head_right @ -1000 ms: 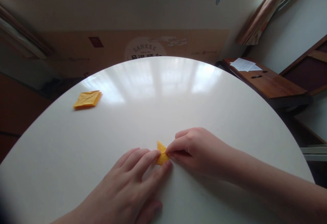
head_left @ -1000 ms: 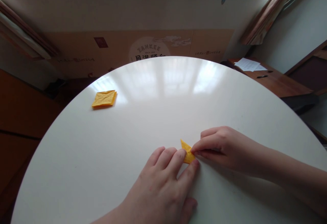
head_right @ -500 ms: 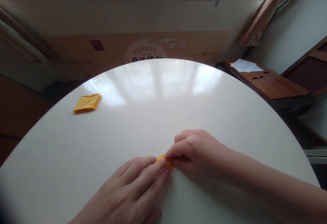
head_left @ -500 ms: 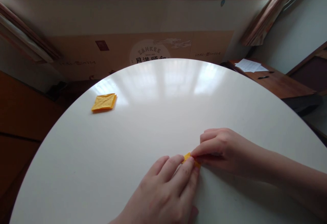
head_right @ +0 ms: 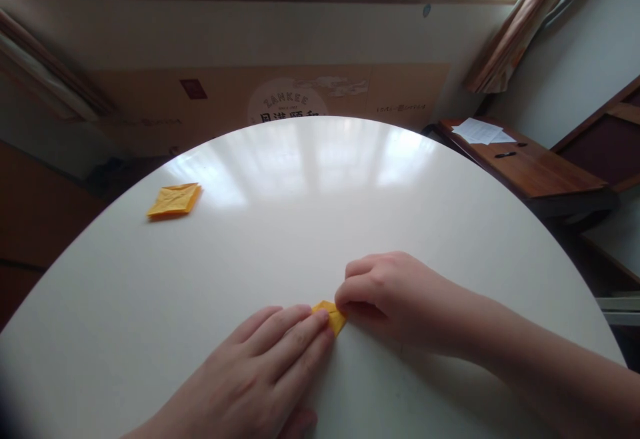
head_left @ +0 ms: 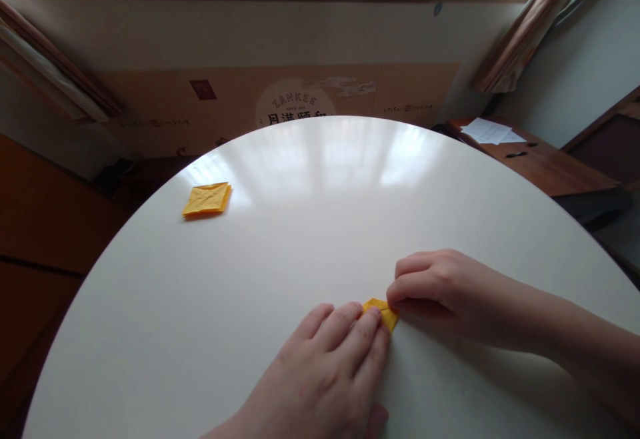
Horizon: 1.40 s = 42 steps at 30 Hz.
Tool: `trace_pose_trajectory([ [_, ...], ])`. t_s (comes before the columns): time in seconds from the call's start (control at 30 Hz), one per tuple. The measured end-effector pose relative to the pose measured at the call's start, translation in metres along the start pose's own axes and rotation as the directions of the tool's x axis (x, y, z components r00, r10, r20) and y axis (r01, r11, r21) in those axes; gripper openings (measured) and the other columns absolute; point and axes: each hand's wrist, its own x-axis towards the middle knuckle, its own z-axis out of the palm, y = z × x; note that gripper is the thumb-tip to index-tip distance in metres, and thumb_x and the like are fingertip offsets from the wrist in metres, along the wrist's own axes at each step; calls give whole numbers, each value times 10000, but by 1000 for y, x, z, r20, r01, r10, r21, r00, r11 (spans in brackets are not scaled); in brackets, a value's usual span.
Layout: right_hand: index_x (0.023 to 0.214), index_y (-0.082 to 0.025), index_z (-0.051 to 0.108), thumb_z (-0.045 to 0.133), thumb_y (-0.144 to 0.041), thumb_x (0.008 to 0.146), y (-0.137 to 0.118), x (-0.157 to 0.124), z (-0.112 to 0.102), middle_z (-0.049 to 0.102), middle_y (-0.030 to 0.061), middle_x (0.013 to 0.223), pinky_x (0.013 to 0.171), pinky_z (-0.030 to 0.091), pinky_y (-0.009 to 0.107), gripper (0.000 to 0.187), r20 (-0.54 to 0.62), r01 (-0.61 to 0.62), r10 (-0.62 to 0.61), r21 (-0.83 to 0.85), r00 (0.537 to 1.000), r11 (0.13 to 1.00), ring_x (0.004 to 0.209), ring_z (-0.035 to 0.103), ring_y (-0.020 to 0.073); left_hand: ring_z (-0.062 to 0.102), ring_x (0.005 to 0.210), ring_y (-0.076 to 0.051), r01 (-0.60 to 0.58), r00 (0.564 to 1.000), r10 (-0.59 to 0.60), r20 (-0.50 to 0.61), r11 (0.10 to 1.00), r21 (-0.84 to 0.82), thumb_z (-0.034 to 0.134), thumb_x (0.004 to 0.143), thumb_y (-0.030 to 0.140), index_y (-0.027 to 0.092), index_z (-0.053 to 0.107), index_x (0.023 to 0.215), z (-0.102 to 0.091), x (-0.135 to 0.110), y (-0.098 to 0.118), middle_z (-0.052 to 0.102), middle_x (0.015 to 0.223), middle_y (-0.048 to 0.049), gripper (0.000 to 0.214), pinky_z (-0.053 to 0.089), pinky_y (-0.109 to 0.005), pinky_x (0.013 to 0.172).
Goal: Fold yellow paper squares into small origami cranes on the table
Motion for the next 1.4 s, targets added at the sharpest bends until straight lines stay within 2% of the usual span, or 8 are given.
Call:
trace_pose_trajectory([
  [0.43,869,-226,631,521,-154,976,-5,3,15,598,-20,794,624,314,254,170,-43,54,-64,-197,997,979,701,508,127,537,1231,-280,-7,1000,8,12,999,-38,554,950,441,153,554,1384,0,3,-2,610,1393,-88,521,423,-406,1021],
  [0.6,868,-227,624,526,-175,983,-5,4,18,589,-20,780,609,288,270,159,-65,59,-79,-261,995,964,684,485,133,528,1241,-273,38,999,-38,7,999,-33,558,953,411,165,560,1379,-5,2,2,622,1373,-79,492,416,-408,1042],
  [0.8,855,-219,629,532,-169,972,-6,4,15,586,-14,765,595,276,286,160,-47,79,-98,-308,994,948,659,464,137,536,1231,-274,33,999,-31,26,998,-55,552,955,384,159,546,1393,-4,3,1,610,1386,-92,492,418,-404,1046],
  [1.0,857,-214,630,539,-142,955,-13,-1,11,579,-9,757,576,253,290,152,-25,54,-67,-350,997,935,631,449,139,533,1225,-297,37,999,-35,29,998,-54,596,920,384,127,542,1390,-2,2,1,596,1398,-115,538,436,-424,1032],
  [1.23,784,-209,571,565,-98,925,-13,-7,7,562,-15,737,560,200,298,180,-24,44,-56,-350,998,936,603,423,143,526,1241,-292,38,998,-35,50,997,-66,564,945,402,141,532,1402,-3,4,-1,579,1423,-106,527,418,-420,1045],
  [1.4,744,-204,552,569,-83,925,-15,-9,5,564,-17,721,556,205,301,217,-12,33,-40,-338,999,940,597,424,147,517,1254,-299,44,998,-40,57,997,-68,561,950,419,154,521,1413,-3,3,-1,584,1414,-107,535,407,-431,1051],
])
